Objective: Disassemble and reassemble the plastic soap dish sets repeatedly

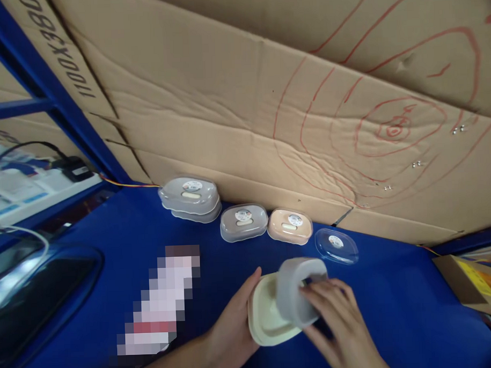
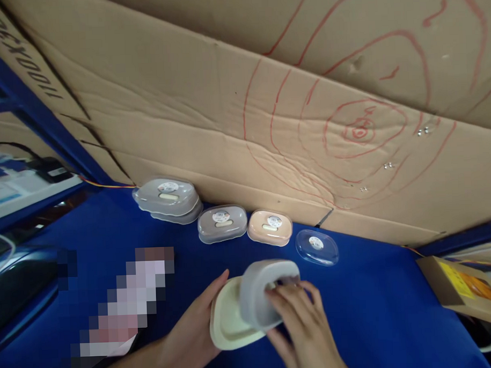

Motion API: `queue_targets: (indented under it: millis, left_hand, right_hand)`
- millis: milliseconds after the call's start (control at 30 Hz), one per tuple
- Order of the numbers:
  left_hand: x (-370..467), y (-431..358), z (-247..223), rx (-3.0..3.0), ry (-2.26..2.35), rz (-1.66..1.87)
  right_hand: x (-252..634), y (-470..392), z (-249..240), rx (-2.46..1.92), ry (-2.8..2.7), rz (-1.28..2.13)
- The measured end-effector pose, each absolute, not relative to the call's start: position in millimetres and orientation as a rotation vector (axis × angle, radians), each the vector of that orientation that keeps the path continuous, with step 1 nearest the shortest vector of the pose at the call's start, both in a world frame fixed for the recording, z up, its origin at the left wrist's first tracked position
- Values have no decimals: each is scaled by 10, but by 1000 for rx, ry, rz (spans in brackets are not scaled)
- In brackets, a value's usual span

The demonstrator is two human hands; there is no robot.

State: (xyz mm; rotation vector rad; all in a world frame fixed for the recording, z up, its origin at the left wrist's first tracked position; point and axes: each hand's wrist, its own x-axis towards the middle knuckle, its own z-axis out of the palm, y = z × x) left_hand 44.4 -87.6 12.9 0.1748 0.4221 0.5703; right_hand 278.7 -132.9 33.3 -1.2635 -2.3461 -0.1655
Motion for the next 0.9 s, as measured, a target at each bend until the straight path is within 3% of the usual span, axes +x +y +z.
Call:
queue_targets:
  millis: [267,500,733,900]
  left_hand:
    - [419,-869,184,167,490,541]
    - [427,-826,178,157,599,567]
    - [391,-798,224,161,701,601]
    - [377,-771,213,140,700,626]
  right_hand:
    - [2406,-1349,489,-1012,-2440,-54]
    - [2599,-1376,227,-1023,-2542,31]
    - [3329,-954,-153,-1781,-2037,-119]
    - [3508,-843,-227,-1829,-2050,-154]
